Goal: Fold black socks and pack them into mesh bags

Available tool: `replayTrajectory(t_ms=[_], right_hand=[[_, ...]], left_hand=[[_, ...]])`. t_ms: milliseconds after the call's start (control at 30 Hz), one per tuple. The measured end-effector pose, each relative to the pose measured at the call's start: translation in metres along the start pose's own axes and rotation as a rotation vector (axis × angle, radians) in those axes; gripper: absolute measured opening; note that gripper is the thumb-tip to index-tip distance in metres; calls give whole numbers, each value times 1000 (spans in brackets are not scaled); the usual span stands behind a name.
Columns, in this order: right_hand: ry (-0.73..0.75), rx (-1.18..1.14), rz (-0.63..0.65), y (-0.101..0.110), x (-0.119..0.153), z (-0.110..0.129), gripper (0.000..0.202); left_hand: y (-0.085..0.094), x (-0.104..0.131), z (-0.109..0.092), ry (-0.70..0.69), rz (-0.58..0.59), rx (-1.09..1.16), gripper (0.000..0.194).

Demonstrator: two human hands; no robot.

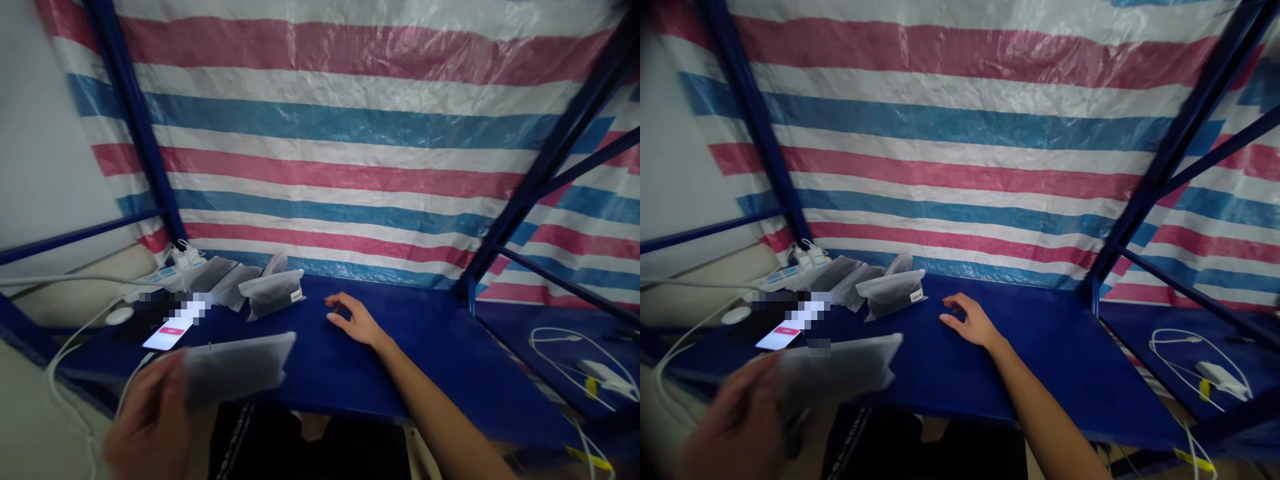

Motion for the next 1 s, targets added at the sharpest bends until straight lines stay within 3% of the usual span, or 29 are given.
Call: replayTrajectory(t_ms=[67,133,200,267,367,433,567,667,767,867,1000], right_hand=[[-63,-192,167,-13,1,0,55],[-119,-378,313,-22,2,-1,72],[-187,-495,326,-21,1,-10,81],[-301,-551,162,-5,-5,-31,70],[-463,-618,-156,31,-9,-69,51],[-489,-659,-284,51,-10,-86,50],[-490,-675,-435,75,-9,-103,52],[-483,-632,-486,78,-9,-107,52],[-443,-548,-549,80,-8,-102,53],[-360,-418,-595,82,-8,-86,51],[-255,-236,-496,76,-11,-61,46]], left_hand=[[-54,14,8,127,164,141,33],[-102,24,6,164,266,276,36],[-148,28,-2,160,327,433,37],[-196,29,-6,236,408,625,40],[-268,32,-6,469,644,873,54],[-301,24,4,539,711,894,60],[-332,-13,44,450,591,785,74],[-342,-30,71,373,602,723,68],[-346,-36,84,287,654,706,60],[-345,-32,76,173,708,700,59],[-341,-17,37,-23,804,775,63]])
Point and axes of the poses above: each hand's wrist, its own x-axis away from the middle knuckle, its own y-axis out of the back of the hand, z = x × y, the point moved 8 cm from there along -x, towards the middle knuckle, and after that the axes turned 15 degrees about -y, right-handed, at the moved point
